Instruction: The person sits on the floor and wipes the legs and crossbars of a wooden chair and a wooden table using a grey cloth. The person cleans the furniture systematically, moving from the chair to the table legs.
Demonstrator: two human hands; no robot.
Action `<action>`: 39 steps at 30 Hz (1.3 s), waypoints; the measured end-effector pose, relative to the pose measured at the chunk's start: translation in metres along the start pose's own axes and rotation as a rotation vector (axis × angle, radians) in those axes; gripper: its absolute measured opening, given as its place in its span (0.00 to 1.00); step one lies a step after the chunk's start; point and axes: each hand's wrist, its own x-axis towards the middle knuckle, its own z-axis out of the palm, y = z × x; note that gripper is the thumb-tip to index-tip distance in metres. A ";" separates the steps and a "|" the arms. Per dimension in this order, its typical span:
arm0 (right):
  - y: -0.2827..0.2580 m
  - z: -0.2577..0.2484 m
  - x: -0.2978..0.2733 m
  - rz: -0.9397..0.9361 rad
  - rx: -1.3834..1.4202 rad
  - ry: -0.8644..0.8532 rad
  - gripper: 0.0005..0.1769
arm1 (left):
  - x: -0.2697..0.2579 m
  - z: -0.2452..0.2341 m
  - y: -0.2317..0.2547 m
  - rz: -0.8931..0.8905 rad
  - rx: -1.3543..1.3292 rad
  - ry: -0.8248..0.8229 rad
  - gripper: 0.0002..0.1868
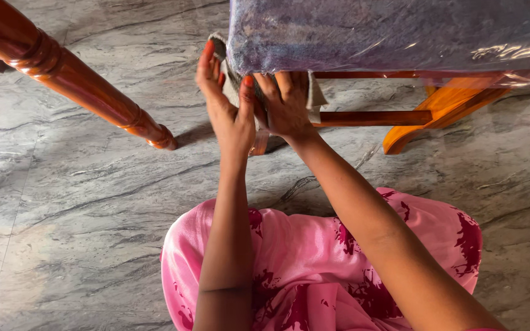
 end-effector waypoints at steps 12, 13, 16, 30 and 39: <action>-0.020 0.038 -0.046 0.011 -0.029 -0.028 0.36 | -0.057 0.019 -0.137 -0.401 -0.485 0.189 0.29; -0.023 0.036 -0.048 0.010 0.045 -0.032 0.37 | -0.063 0.019 -0.144 -0.429 -0.456 0.224 0.30; -0.030 0.031 -0.061 0.068 -0.053 -0.176 0.42 | -0.081 0.016 -0.165 -0.418 -0.428 0.227 0.28; 0.052 -0.022 -0.123 -0.247 -0.388 -0.422 0.41 | -0.135 0.052 -0.128 -0.338 0.240 0.252 0.36; 0.170 -0.185 -0.153 0.112 -0.548 -0.870 0.24 | -0.085 0.056 -0.051 -0.204 0.225 0.239 0.36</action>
